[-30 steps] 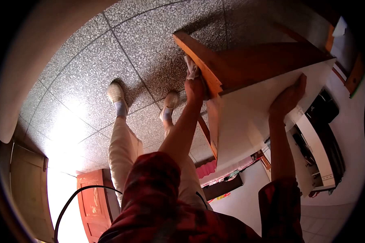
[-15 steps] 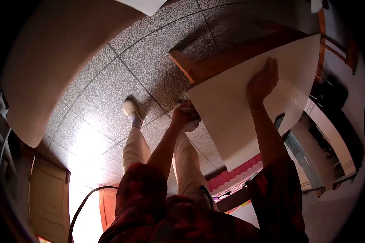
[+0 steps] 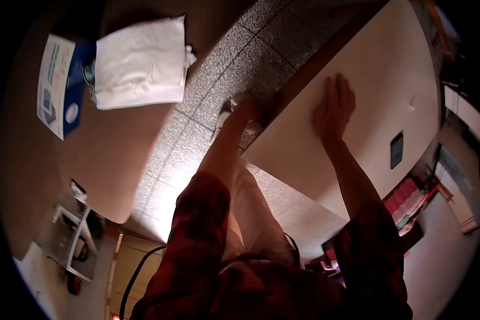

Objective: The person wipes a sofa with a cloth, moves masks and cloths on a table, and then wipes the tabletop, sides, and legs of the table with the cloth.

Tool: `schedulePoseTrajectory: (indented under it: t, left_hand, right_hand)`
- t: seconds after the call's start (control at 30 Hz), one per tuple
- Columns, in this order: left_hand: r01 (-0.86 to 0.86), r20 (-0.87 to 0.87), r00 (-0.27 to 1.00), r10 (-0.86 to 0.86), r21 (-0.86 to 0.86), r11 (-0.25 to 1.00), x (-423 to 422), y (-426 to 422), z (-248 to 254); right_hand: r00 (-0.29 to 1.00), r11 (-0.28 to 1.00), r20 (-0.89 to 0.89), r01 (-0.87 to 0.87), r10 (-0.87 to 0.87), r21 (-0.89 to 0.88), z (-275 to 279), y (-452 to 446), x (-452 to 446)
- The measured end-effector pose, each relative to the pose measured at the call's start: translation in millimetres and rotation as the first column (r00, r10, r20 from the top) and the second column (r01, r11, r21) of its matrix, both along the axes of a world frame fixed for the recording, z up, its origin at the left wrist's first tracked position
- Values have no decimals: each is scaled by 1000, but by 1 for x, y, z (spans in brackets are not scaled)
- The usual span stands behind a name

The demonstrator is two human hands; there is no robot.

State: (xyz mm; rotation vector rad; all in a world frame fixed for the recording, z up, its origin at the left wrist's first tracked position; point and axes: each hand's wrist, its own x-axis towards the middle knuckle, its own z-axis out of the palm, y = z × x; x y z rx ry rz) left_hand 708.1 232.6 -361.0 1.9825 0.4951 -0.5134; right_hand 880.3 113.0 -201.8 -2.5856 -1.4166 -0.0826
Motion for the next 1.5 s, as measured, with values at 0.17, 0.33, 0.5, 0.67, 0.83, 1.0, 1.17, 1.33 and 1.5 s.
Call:
schedulePoseTrajectory:
  t: [0.17, 0.33, 0.5, 0.67, 0.83, 1.0, 1.17, 1.33, 1.5]
  left_hand:
    - [-182, -365, 922, 127, -119, 976, 66, 19, 49]
    - [-321, -172, 940, 295, -152, 935, 141, 26, 61]
    - [-586, -106, 780, 617, -474, 658, 209, 31, 57]
    - [-601, -98, 784, 612, -364, 711, 147, 67, 90]
    - [-259, -413, 907, 85, -389, 884, 36, 142, 101]
    - [-416, -546, 835, 69, -544, 729, -19, 217, 141]
    - [-644, -552, 742, 381, -428, 634, -32, 231, 163]
    - [-656, -668, 692, 274, -423, 626, -28, 299, 191]
    - [-773, -707, 618, 344, -625, 104, -53, 403, 172]
  right_hand:
    - [996, 998, -71, 49, -51, -27, 6, 2, 1]
    - [983, 994, -154, 105, -104, 0, 17, 5, 4]
    - [976, 992, -187, 119, -109, 42, 8, 0, 8]
    - [976, 988, -166, 147, -139, 37, 14, 5, 15]
    - [985, 989, -89, 147, -145, 21, 12, 6, 10]
    - [986, 989, -71, 150, -149, 10, 12, 4, 10]
    - [985, 987, -89, 153, -149, 43, 10, 5, 9]
    - [979, 984, -121, 171, -166, 40, 13, 3, 9]
    - [966, 976, -150, 216, -209, 35, 19, 3, 9]
